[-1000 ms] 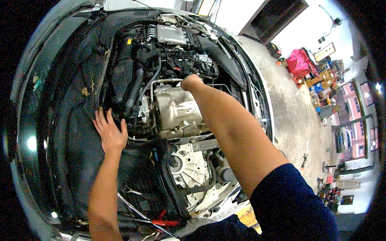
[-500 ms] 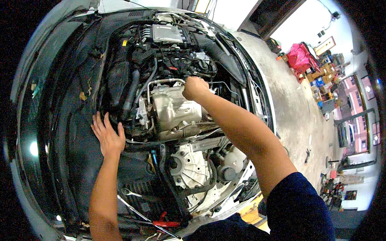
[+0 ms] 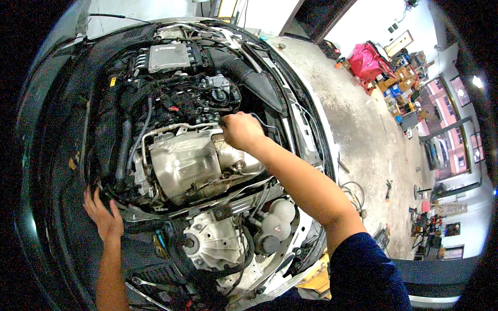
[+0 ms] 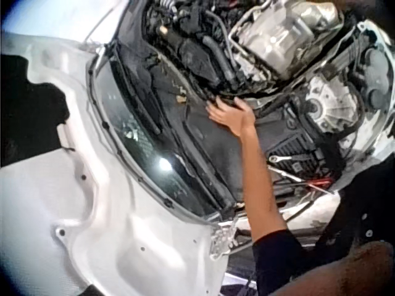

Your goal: The person works on a car engine, using a long tool to reach internal parts and later using a socket wrench to loosen or tighten components.

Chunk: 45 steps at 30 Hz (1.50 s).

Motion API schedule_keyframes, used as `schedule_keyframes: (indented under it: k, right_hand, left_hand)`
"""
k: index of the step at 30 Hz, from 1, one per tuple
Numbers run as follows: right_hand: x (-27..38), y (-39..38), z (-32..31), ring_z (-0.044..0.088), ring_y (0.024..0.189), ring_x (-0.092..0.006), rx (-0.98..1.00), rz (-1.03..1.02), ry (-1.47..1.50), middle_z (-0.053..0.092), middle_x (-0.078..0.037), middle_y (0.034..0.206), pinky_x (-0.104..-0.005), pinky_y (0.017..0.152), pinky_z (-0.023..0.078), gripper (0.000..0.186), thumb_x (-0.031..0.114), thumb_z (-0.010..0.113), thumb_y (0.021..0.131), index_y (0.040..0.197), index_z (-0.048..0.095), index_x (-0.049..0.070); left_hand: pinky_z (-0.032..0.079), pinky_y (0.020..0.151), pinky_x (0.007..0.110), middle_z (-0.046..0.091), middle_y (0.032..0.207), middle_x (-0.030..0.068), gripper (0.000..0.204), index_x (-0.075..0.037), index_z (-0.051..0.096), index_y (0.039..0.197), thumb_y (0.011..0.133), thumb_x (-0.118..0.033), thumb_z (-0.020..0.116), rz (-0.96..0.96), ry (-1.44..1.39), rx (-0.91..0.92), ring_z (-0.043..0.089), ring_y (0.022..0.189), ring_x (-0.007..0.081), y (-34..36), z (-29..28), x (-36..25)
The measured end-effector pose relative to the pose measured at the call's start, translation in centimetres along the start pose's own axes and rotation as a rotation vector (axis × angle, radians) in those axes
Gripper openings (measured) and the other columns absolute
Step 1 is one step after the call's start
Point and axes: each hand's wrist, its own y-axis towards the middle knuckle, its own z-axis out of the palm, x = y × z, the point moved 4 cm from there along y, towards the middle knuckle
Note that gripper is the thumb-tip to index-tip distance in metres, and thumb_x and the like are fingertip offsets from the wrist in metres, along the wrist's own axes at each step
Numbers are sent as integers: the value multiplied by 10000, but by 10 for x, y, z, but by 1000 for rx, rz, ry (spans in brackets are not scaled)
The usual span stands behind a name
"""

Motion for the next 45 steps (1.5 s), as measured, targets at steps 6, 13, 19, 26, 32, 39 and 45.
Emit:
schedule_keyframes:
  k: [6,13,19,26,32,39,45]
  right_hand:
    - [10,30,24,654,821,-334,141,-116,-103,662,-178,845,-426,743,523,117,108,612,687,758,678,42]
    - [15,41,7,654,856,-266,174,-340,-216,678,-111,841,-385,737,499,133,96,558,768,782,690,96]
    - [-2,51,12,664,825,-279,124,-384,-158,675,-124,825,-395,731,513,105,116,593,723,755,687,82]
    - [-7,48,2,658,782,-334,137,-379,-129,660,-176,792,-420,695,525,97,68,636,653,727,665,13]
    - [-8,46,8,650,807,-335,137,-414,-141,659,-169,809,-421,719,515,93,76,632,673,743,659,22]
    - [25,41,14,664,779,-312,98,-599,-287,661,-182,788,-414,713,523,158,134,552,763,739,662,23]
    - [-1,61,38,611,976,-373,375,391,413,614,-285,1033,-384,862,487,389,232,621,742,985,604,-70]
  left_hand:
    - [96,1140,492,221,1465,162,500,-51,318,1361,899,-198,439,79,20,-50,170,1371,347,0,4,2]
    - [96,1122,513,224,1464,188,470,-28,339,1352,939,-249,378,130,-8,-41,169,1372,374,2,4,-4]
    - [113,1115,514,218,1467,189,445,-18,338,1351,977,-258,326,136,-2,-19,172,1372,370,-2,7,0]
    - [172,1091,493,258,1445,189,441,-34,358,1340,976,-283,357,168,-74,-43,232,1340,376,2,11,-2]
    - [162,1097,493,264,1440,185,449,-40,367,1332,975,-313,361,179,-76,-59,225,1340,375,1,9,-1]
    - [108,1120,512,241,1451,174,462,-45,355,1339,909,-196,431,131,-34,-56,187,1360,364,0,6,-1]
    - [124,1119,521,280,1421,185,509,-38,357,1309,830,-115,511,115,-14,-85,220,1346,361,1,1,-2]
